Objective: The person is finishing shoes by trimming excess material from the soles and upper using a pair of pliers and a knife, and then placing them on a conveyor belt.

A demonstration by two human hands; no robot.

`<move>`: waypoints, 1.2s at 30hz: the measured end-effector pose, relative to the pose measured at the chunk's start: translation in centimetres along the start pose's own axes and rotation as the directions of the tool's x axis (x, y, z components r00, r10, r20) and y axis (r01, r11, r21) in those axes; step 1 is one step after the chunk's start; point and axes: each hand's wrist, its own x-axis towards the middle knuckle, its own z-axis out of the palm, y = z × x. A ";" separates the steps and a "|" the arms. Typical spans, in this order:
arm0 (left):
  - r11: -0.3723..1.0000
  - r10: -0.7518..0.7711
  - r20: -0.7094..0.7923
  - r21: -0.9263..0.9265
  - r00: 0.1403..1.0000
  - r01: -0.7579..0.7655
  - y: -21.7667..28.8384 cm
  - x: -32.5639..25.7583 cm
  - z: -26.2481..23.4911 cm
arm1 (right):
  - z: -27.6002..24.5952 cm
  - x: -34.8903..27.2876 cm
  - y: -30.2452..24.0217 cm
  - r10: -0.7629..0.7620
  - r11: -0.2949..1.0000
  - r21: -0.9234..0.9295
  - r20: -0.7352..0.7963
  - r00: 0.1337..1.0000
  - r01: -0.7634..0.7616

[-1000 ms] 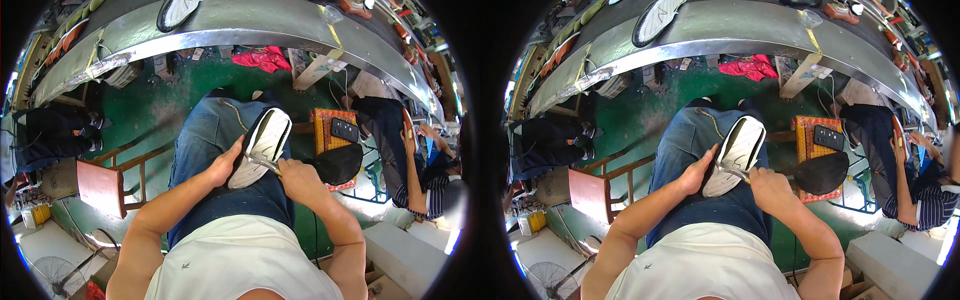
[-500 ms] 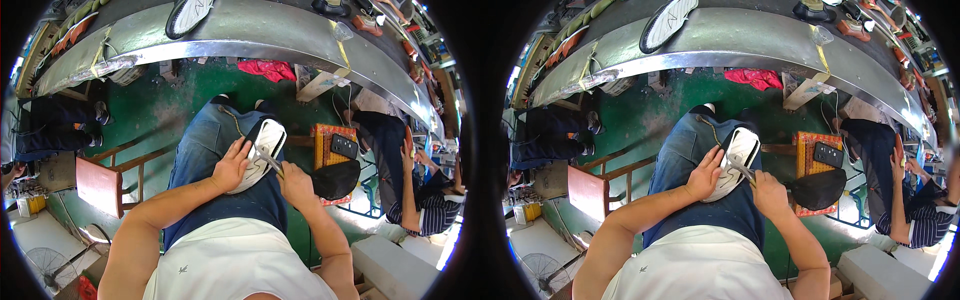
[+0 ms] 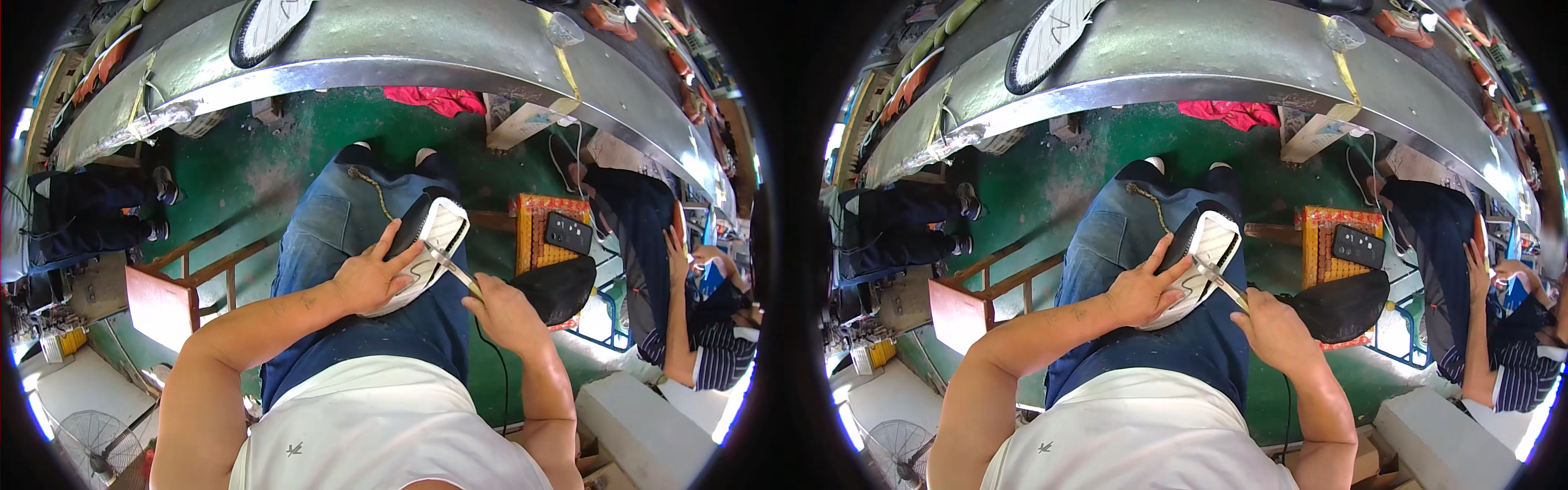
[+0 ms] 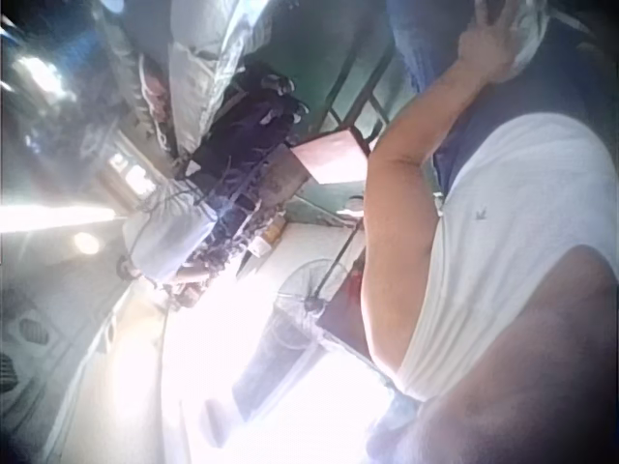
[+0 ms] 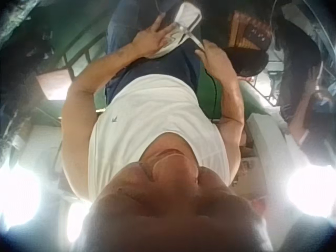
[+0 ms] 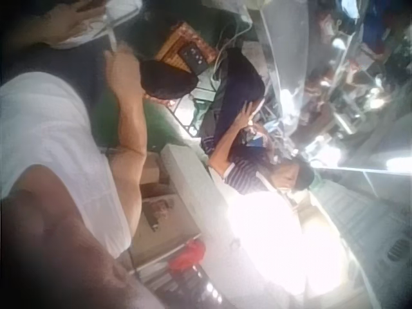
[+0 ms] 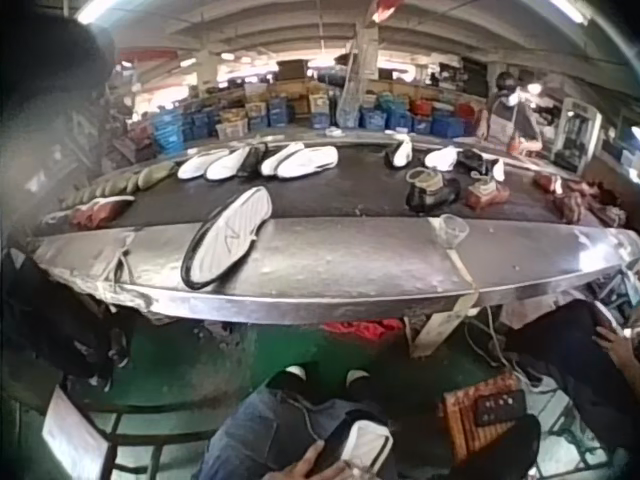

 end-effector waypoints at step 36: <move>0.786 -0.133 0.121 -0.592 0.984 0.179 0.2 6.7 -7.5 | 8.8 -3.3 2.4 0.134 0.742 0.670 -0.179 0.975 0.021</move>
